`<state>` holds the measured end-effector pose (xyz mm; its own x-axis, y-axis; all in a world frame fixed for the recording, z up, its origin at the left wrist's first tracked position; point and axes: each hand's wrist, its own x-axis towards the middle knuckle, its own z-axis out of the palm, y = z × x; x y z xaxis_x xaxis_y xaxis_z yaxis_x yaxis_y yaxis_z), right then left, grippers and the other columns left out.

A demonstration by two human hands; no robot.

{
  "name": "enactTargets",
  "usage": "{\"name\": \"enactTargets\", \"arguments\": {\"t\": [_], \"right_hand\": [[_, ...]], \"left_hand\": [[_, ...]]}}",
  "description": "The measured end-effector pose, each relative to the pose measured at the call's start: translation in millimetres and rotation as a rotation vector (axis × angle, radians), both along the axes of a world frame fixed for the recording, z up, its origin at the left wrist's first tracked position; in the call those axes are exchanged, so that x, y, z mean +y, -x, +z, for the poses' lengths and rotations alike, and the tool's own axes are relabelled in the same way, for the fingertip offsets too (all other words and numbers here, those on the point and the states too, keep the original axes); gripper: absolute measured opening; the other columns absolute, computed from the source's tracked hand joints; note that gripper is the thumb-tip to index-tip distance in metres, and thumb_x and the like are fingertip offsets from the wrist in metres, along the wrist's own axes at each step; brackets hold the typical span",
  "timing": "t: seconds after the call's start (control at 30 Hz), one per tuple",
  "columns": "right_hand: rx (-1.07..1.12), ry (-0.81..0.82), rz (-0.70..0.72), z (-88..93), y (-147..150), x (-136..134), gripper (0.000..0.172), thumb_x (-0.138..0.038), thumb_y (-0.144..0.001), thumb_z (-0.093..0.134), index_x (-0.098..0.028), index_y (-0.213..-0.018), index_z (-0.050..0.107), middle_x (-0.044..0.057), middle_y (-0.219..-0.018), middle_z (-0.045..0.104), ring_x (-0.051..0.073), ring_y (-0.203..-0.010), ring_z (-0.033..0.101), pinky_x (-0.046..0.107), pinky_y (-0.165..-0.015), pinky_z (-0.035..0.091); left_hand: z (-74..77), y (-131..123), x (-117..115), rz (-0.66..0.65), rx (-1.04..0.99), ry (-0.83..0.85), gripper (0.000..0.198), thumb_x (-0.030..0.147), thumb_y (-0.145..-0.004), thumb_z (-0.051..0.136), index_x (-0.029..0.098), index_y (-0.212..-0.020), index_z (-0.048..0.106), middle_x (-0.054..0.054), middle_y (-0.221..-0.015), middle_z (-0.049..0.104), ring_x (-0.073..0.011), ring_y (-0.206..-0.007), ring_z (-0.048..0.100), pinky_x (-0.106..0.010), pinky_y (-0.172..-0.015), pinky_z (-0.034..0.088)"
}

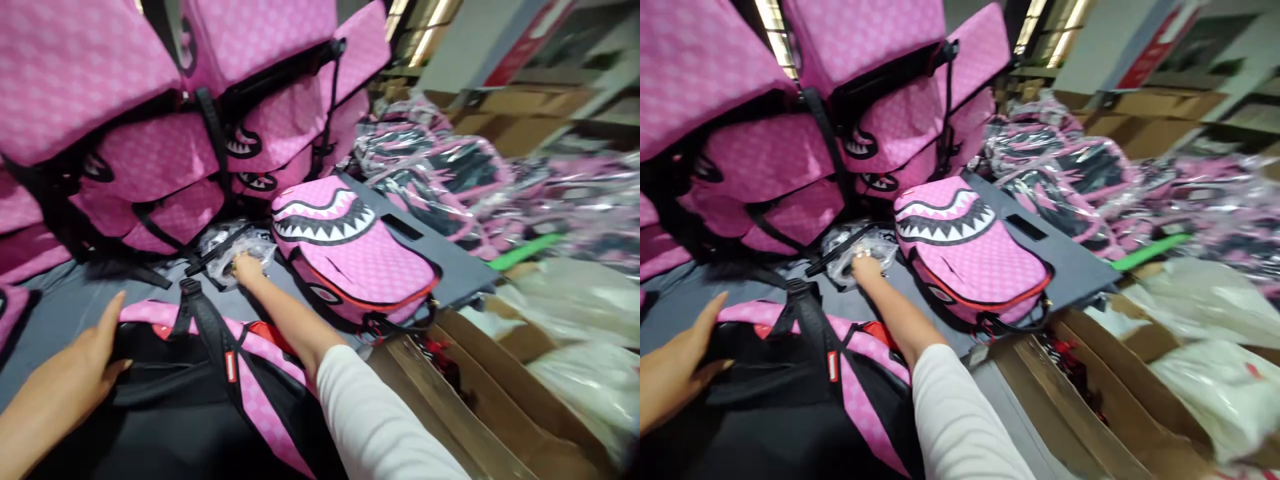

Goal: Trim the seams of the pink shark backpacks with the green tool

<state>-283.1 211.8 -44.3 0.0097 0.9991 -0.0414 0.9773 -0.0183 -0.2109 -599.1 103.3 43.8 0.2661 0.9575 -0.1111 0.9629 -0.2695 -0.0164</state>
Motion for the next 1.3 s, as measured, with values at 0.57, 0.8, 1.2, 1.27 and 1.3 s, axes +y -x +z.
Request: {"name": "enactTargets", "arguments": {"t": [0.57, 0.8, 1.2, 1.27, 1.3], "right_hand": [[0.236, -0.197, -0.049, 18.8, -22, -40, 0.018, -0.023, -0.096, 0.060, -0.014, -0.111, 0.064, 0.007, -0.116, 0.066, 0.020, -0.102, 0.065, 0.042, -0.089, 0.056], [0.771, -0.212, -0.127, 59.6, -42, -102, 0.028, -0.030, -0.102, 0.043, -0.010, -0.104, 0.063, 0.002, -0.067, 0.064, 0.011, -0.053, 0.061, 0.023, -0.049, 0.046], [0.986, -0.419, 0.289, 113.1, 13, -195, 0.008, -0.026, -0.085, 0.063, -0.020, -0.081, 0.065, 0.001, -0.075, 0.065, 0.015, -0.065, 0.062, 0.027, -0.061, 0.049], [0.897, -0.501, 0.426, 116.9, 22, -203, 0.008, -0.020, -0.088, 0.059, -0.021, -0.082, 0.065, 0.002, -0.080, 0.066, 0.015, -0.071, 0.063, 0.028, -0.066, 0.050], [0.859, -0.532, 0.497, 118.9, 25, -207, 0.010, -0.018, -0.089, 0.057, -0.022, -0.083, 0.064, 0.002, -0.082, 0.066, 0.016, -0.075, 0.064, 0.028, -0.068, 0.051]], "left_hand": [[-0.9, 3, 8, -0.082, -0.040, -0.037, 0.086, 0.043, -0.086, 0.044, 0.012, -0.157, 0.006, -0.014, -0.088, 0.069, -0.0354, -0.077, 0.071, -0.042, -0.067, 0.055], [33.6, -32, -21, 0.072, 0.114, 0.039, 0.089, 0.029, -0.088, 0.051, 0.018, -0.158, -0.004, -0.019, -0.115, 0.064, -0.0353, -0.100, 0.069, -0.040, -0.077, 0.052], [35.3, -32, -85, -0.190, -0.494, -0.669, 0.052, 0.042, -0.092, 0.061, 0.020, -0.138, 0.047, -0.014, -0.135, 0.059, -0.0274, -0.128, 0.052, -0.044, -0.106, 0.039], [37.3, -42, -102, -0.308, -0.629, -0.682, 0.044, 0.041, -0.091, 0.063, 0.020, -0.129, 0.054, -0.011, -0.124, 0.066, -0.0238, -0.118, 0.059, -0.040, -0.101, 0.043], [38.0, -47, -108, -0.355, -0.673, -0.667, 0.037, 0.038, -0.092, 0.063, 0.020, -0.124, 0.057, -0.010, -0.119, 0.069, -0.0222, -0.113, 0.062, -0.038, -0.097, 0.045]]}}
